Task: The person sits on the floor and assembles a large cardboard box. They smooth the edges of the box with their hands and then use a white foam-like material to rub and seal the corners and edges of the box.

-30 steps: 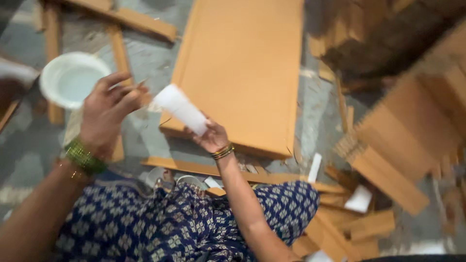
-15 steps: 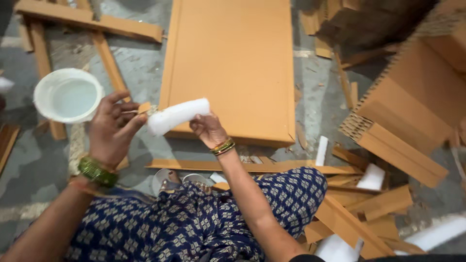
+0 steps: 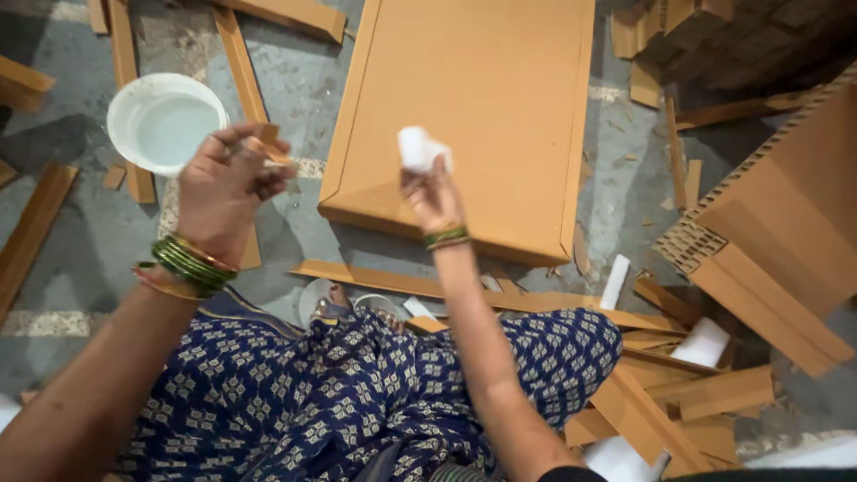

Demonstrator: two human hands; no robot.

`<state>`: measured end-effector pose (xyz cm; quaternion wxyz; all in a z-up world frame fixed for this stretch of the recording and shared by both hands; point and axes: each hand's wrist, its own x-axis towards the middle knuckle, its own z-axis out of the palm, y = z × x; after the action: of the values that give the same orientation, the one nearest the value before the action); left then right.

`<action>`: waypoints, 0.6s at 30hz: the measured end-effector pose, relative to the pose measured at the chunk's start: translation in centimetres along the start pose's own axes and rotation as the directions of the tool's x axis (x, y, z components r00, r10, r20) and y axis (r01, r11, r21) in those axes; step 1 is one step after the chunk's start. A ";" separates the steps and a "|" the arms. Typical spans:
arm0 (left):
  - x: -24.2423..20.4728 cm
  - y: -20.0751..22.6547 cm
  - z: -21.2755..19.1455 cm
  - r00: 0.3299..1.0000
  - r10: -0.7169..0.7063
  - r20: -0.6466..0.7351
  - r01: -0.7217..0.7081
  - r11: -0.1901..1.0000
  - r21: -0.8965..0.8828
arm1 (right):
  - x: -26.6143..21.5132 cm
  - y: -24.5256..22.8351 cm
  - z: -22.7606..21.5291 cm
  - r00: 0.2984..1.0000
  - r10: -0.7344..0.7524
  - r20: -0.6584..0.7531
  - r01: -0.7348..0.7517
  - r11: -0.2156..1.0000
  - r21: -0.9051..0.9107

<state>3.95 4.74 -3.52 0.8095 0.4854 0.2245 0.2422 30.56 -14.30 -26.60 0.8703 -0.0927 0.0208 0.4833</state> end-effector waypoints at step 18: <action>-0.8 4.4 -3.9 0.994 0.106 -0.014 -0.107 0.987 -0.119 | -2.8 -8.5 10.3 0.990 -0.137 0.036 0.139 0.989 -0.056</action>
<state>0.25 8.69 -1.16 0.8222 0.4464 0.1865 0.2999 35.73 -19.13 -14.94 0.8988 -0.1115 -0.0140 0.4237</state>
